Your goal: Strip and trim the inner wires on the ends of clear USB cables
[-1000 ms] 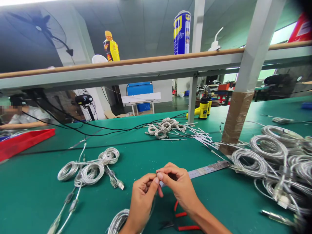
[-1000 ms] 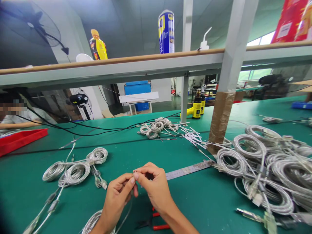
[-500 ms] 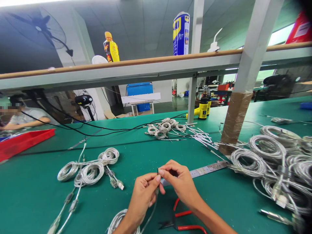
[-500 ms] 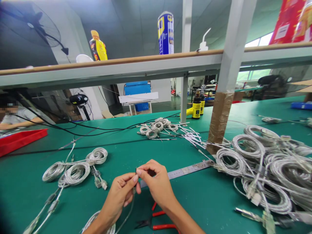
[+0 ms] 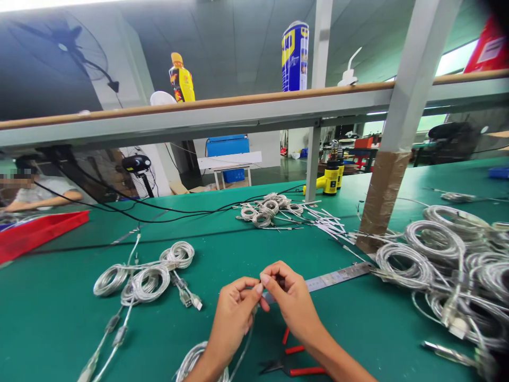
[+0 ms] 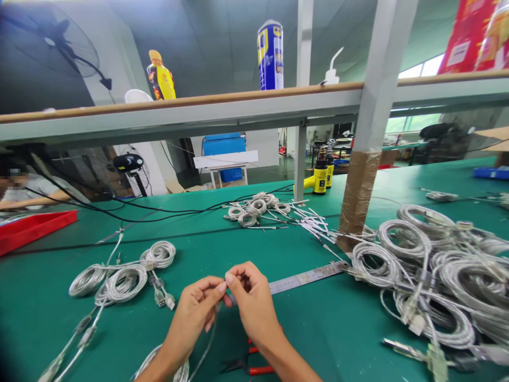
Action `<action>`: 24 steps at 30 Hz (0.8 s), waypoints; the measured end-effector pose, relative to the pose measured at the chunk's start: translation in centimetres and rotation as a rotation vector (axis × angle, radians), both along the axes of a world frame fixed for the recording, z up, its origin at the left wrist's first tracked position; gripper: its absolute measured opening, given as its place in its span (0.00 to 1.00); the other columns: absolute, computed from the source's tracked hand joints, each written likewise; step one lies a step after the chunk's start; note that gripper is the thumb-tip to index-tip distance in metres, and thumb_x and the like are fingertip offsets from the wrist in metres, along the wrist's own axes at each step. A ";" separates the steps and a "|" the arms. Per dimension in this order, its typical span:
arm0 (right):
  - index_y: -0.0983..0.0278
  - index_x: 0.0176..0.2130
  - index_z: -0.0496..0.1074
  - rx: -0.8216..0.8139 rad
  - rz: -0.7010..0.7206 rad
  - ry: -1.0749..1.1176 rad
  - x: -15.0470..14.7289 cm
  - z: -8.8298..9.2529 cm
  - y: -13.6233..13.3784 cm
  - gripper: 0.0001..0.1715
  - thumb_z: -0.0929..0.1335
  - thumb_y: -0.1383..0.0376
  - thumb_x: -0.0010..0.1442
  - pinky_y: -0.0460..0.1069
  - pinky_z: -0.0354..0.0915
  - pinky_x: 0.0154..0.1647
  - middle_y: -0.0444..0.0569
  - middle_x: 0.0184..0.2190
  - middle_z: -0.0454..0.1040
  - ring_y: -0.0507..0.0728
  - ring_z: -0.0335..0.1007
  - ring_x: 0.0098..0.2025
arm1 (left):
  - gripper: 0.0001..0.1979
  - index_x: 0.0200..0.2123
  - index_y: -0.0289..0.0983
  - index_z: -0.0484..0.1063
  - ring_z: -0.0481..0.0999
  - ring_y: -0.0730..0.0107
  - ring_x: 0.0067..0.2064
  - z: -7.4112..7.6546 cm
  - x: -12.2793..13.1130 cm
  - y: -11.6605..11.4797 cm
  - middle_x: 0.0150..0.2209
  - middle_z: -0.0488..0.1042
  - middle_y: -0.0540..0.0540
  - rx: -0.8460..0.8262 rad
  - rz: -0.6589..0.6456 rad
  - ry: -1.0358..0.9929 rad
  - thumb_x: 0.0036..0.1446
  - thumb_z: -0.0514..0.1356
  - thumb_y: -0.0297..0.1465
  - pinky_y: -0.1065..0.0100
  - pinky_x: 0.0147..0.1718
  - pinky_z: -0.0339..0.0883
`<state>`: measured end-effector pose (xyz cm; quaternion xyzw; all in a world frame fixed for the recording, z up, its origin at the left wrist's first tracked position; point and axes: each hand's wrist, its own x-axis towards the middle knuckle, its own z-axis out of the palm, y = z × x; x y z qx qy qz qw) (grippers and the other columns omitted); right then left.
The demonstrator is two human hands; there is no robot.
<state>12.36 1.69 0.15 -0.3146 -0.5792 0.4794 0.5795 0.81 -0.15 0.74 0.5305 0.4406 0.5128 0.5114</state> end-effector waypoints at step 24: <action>0.66 0.28 0.69 0.027 0.289 -0.092 -1.3 -0.8 -1.8 0.21 0.63 0.50 0.53 0.45 0.52 0.26 0.44 0.24 0.63 0.50 0.53 0.25 | 0.10 0.28 0.31 0.76 0.54 0.87 0.15 1.4 -0.8 -0.4 0.20 0.73 0.48 0.026 0.184 -0.221 0.44 0.63 0.33 0.81 0.11 0.46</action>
